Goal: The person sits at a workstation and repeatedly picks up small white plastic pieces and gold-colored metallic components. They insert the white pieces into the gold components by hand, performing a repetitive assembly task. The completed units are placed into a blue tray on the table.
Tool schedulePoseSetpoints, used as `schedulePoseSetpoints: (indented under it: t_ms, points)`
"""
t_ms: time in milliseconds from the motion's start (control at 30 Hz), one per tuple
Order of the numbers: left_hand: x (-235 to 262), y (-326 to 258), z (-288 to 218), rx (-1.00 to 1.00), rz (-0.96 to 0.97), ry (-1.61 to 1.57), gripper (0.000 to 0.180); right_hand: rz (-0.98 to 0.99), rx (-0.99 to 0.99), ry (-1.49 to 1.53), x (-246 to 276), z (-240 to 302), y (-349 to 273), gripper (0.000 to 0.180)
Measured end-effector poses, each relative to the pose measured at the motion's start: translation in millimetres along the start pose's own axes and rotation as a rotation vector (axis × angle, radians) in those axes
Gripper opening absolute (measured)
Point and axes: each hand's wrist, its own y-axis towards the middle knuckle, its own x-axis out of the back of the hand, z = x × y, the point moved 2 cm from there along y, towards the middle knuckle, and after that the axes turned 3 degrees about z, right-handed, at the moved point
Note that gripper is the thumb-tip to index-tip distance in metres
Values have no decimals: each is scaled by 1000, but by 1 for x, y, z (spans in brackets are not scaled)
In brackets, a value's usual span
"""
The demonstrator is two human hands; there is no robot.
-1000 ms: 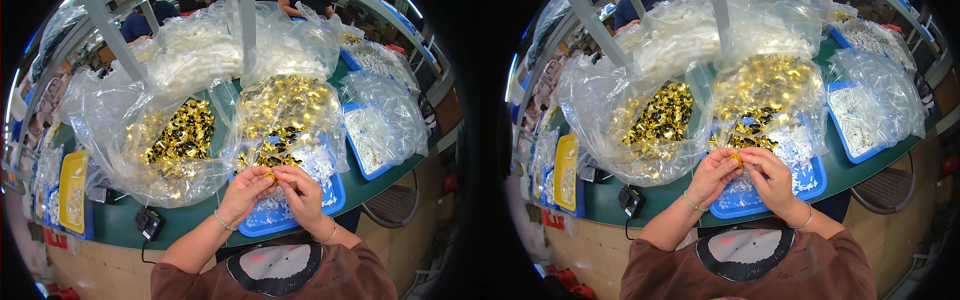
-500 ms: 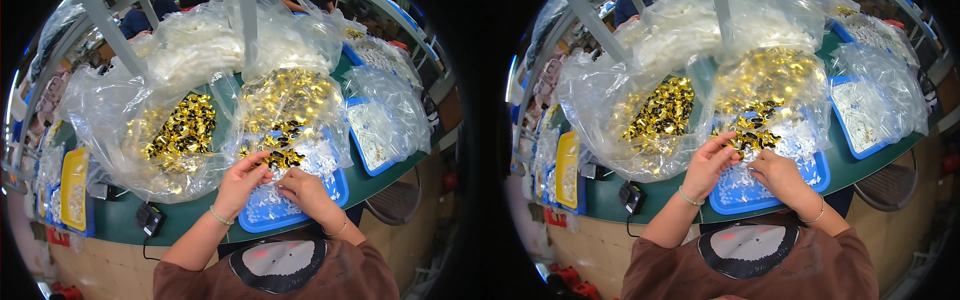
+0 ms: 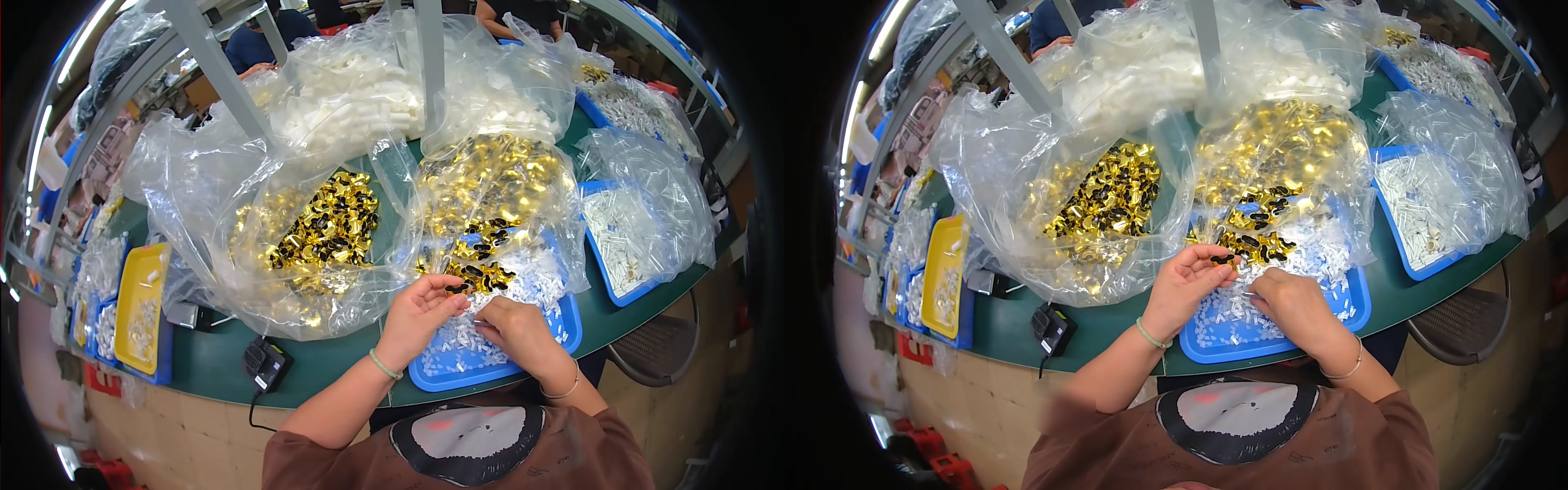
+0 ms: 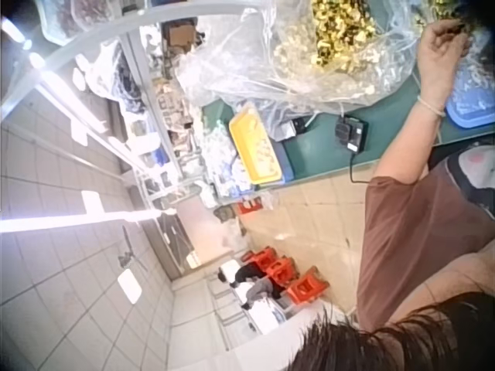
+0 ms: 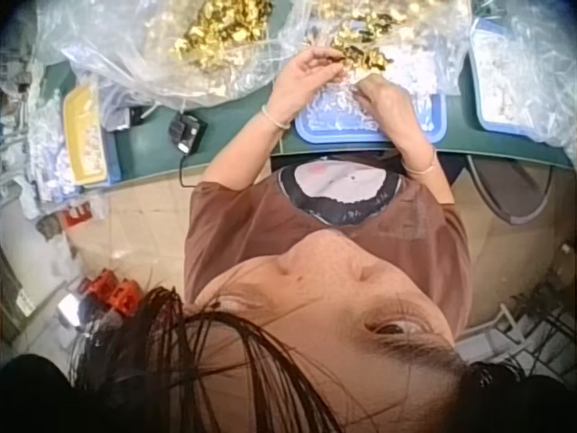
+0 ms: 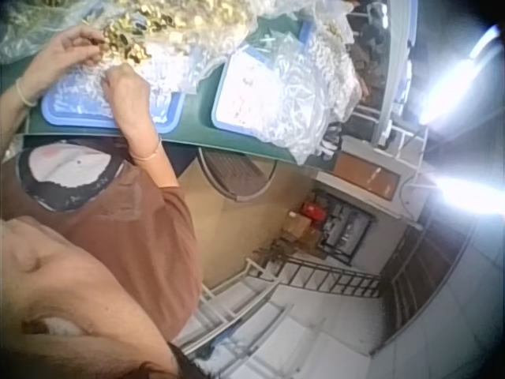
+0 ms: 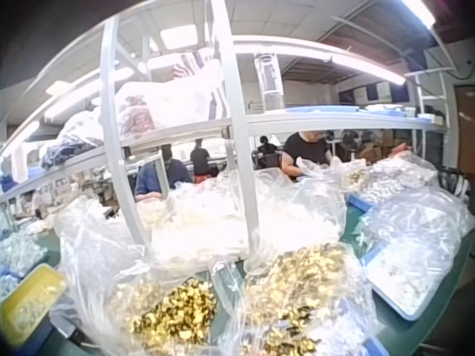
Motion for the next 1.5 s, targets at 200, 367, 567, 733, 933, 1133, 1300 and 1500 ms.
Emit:
schedulePoseSetpoints:
  t_ms: [200,367,567,733,933,1133,1300,1500]
  points:
    - [-4,2,-7,40,-38,-17,34,-43,-1,67,2,0,-1,18]
    - [-5,-1,-5,34,21,45,37,-136,6,99,5,0,1,18]
    - [-3,1,-2,121,8,21,39,-234,-50,172,12,-5,3,13]
    - [-4,2,-3,160,50,-76,38,-270,-112,250,12,-6,4,14]
    - [-5,1,-3,192,50,-36,35,-256,-176,400,17,-2,4,14]
    - [-5,1,1,203,51,-87,35,-209,-155,418,13,7,6,15]
    - [-7,1,0,206,75,-91,35,-296,-111,315,7,12,11,14]
    - [-6,0,-2,248,58,-66,35,-355,-136,285,6,14,11,13]
